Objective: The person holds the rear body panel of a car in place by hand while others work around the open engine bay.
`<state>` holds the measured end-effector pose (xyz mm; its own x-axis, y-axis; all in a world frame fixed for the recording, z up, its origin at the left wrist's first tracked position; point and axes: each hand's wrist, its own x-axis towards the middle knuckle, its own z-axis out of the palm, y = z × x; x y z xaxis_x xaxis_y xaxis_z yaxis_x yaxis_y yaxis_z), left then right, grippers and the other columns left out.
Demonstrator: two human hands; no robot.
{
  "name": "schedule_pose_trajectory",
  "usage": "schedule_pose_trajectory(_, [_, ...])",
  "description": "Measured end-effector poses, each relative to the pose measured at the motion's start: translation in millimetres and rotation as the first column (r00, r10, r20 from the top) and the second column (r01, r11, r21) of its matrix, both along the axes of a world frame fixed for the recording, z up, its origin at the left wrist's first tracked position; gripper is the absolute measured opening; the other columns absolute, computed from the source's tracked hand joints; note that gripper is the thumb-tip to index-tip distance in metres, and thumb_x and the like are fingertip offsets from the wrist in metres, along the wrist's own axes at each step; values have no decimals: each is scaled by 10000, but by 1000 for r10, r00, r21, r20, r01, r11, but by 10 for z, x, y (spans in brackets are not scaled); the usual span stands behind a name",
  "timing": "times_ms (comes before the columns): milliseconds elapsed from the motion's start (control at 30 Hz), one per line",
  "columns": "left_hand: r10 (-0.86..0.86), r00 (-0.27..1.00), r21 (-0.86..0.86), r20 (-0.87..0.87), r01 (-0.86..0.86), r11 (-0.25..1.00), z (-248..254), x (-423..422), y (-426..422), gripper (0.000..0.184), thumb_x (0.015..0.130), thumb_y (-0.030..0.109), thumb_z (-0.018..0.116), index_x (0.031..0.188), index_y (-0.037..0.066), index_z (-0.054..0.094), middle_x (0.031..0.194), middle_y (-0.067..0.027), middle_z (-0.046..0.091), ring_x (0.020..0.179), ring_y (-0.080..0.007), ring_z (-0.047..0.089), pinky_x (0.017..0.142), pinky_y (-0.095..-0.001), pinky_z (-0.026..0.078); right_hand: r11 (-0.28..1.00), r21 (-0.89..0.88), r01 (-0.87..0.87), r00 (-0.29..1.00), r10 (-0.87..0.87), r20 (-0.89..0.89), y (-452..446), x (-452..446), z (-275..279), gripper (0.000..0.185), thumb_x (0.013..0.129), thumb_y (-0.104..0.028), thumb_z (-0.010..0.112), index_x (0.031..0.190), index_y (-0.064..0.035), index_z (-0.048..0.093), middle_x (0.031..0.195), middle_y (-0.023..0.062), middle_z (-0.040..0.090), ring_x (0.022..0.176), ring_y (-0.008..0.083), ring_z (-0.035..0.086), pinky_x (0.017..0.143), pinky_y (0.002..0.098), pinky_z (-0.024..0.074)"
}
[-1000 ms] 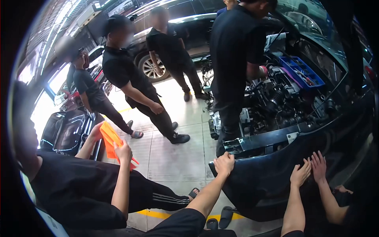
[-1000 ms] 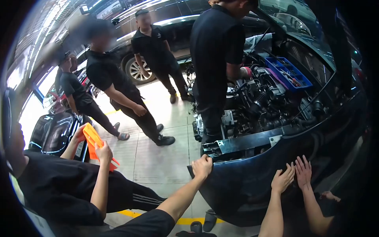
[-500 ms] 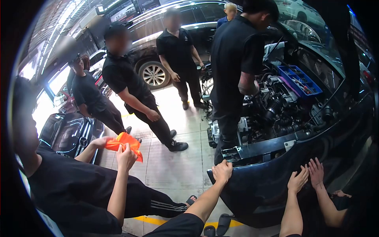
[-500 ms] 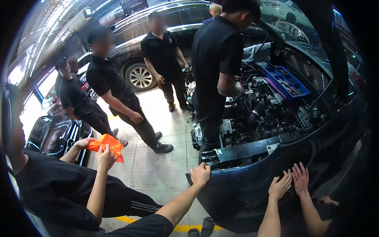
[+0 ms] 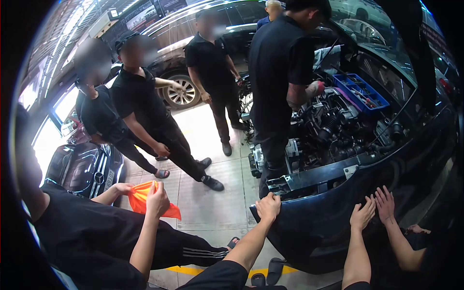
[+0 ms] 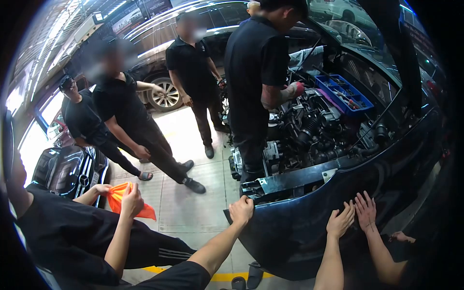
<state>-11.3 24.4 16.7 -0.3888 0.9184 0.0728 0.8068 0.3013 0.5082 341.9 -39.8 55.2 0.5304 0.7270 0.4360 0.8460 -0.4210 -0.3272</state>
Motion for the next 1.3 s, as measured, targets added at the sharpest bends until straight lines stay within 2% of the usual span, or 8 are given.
schedule_pose_trajectory(167, [-4,1000,30,-8,4,1000,5,-9,-2,325,848,337,483,834,89,692,782,-195,695,764,-377,670,796,-447,435,1000,8,-2,1000,2,-3,0,-12,18,410,875,-141,551,1276,-62,517,1436,121,450,1376,292,382,1121,470,305])
schedule_pose_trajectory(500, [-9,1000,20,-15,10,1000,-3,-4,10,328,864,332,483,818,76,683,781,-201,693,765,-391,666,766,-470,437,1000,9,-5,1000,5,6,8,5,-8,416,875,-154,549,1283,-75,517,1436,113,454,1375,295,384,1115,481,306])
schedule_pose_trajectory(633, [-8,1000,-1,-21,8,1000,8,7,3,326,862,328,490,850,81,703,785,-198,694,770,-392,664,797,-462,427,1000,-4,-4,1000,4,-2,7,15,-18,411,882,-162,541,1286,-88,508,1449,108,448,1384,295,374,1123,481,295])
schedule_pose_trajectory(867, [-1,1000,24,-24,2,1000,6,6,5,320,850,332,500,830,85,703,766,-200,690,739,-397,659,760,-464,435,1000,-6,-3,1000,3,-2,7,20,-26,413,880,-164,549,1284,-86,512,1448,111,451,1383,295,376,1124,480,295])
schedule_pose_trajectory(1300, [7,999,17,-32,-6,1000,2,9,11,313,847,333,506,834,94,709,776,-195,695,745,-389,666,768,-458,431,1000,1,-3,1000,3,3,9,15,-20,406,882,-174,540,1276,-76,527,1436,115,461,1369,296,389,1121,478,298])
